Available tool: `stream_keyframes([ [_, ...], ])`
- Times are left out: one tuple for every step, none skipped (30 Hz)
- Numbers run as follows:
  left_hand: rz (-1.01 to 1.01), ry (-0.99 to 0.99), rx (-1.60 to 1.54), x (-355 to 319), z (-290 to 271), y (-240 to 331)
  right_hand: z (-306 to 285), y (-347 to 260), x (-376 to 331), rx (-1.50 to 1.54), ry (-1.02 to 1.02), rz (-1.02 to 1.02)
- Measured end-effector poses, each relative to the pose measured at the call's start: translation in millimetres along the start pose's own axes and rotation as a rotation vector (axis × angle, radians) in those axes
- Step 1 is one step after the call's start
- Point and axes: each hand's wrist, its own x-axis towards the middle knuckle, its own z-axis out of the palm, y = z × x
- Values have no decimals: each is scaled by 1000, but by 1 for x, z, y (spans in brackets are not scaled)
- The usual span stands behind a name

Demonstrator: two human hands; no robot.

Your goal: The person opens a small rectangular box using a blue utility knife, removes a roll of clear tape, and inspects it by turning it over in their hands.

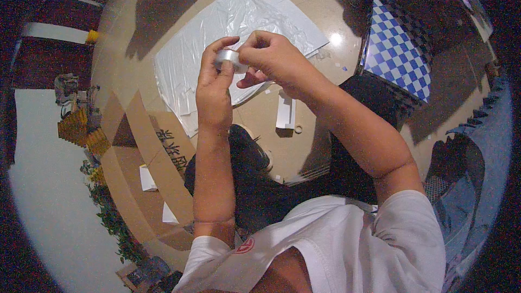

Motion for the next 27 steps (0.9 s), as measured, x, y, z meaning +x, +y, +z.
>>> stream_keyframes([
  [-18,-12,-75,2,-3,-4,1,-1,0,-8,6,-10],
  [-36,-24,-150,3,-6,-5,2,-1,-1,-16,11,-19],
  [-71,-25,-153,1,-7,-4,3,-1,-1,-24,17,-29],
  [-92,-29,-223,1,-7,-1,3,-2,0,-27,18,-42],
  [-114,-33,-292,2,-6,1,3,-2,0,-31,18,-55],
  [-136,-37,-361,2,-6,2,3,-2,0,-34,19,-68],
  [-134,-24,-373,2,-7,1,3,-2,0,-39,17,-77],
  [-132,-12,-384,3,-7,0,3,-2,0,-44,15,-85],
  [-130,1,-395,3,-7,-2,3,-2,0,-49,12,-93],
  [-135,-5,-397,3,-8,-3,3,-3,-1,-71,10,-91],
  [-140,-10,-399,3,-9,-4,4,-6,-2,-92,8,-90],
  [-146,-15,-400,3,-10,-5,4,-8,-3,-114,5,-88],
  [-157,-16,-394,3,-10,-5,3,-9,-3,-144,4,-101],
  [-168,-17,-388,3,-11,-5,3,-10,-3,-175,2,-113],
  [-179,-18,-382,3,-11,-5,2,-11,-3,-205,0,-125],
  [-181,-15,-363,3,-11,-4,1,-11,-3,-226,-7,-129],
  [-183,-12,-344,2,-10,-3,1,-12,-3,-247,-14,-133],
  [-185,-9,-325,2,-9,-3,0,-12,-4,-268,-21,-137],
  [-187,-7,-288,2,-9,-3,0,-13,-4,-276,-19,-132],
  [-188,-6,-251,2,-9,-3,0,-14,-4,-285,-18,-128],
  [-190,-4,-215,2,-9,-3,0,-14,-5,-293,-17,-123],
  [-197,-11,-216,2,-9,-2,1,-16,-6,-308,-6,-121],
  [-205,-18,-218,1,-9,-1,3,-18,-7,-322,5,-118],
  [-213,-25,-219,1,-9,0,4,-19,-8,-337,16,-115],
  [-225,-30,-248,1,-9,-1,3,-18,-8,-337,20,-117],
  [-237,-36,-276,1,-8,-2,2,-17,-7,-337,24,-119],
  [-248,-41,-304,0,-8,-2,1,-16,-6,-337,28,-122],
])
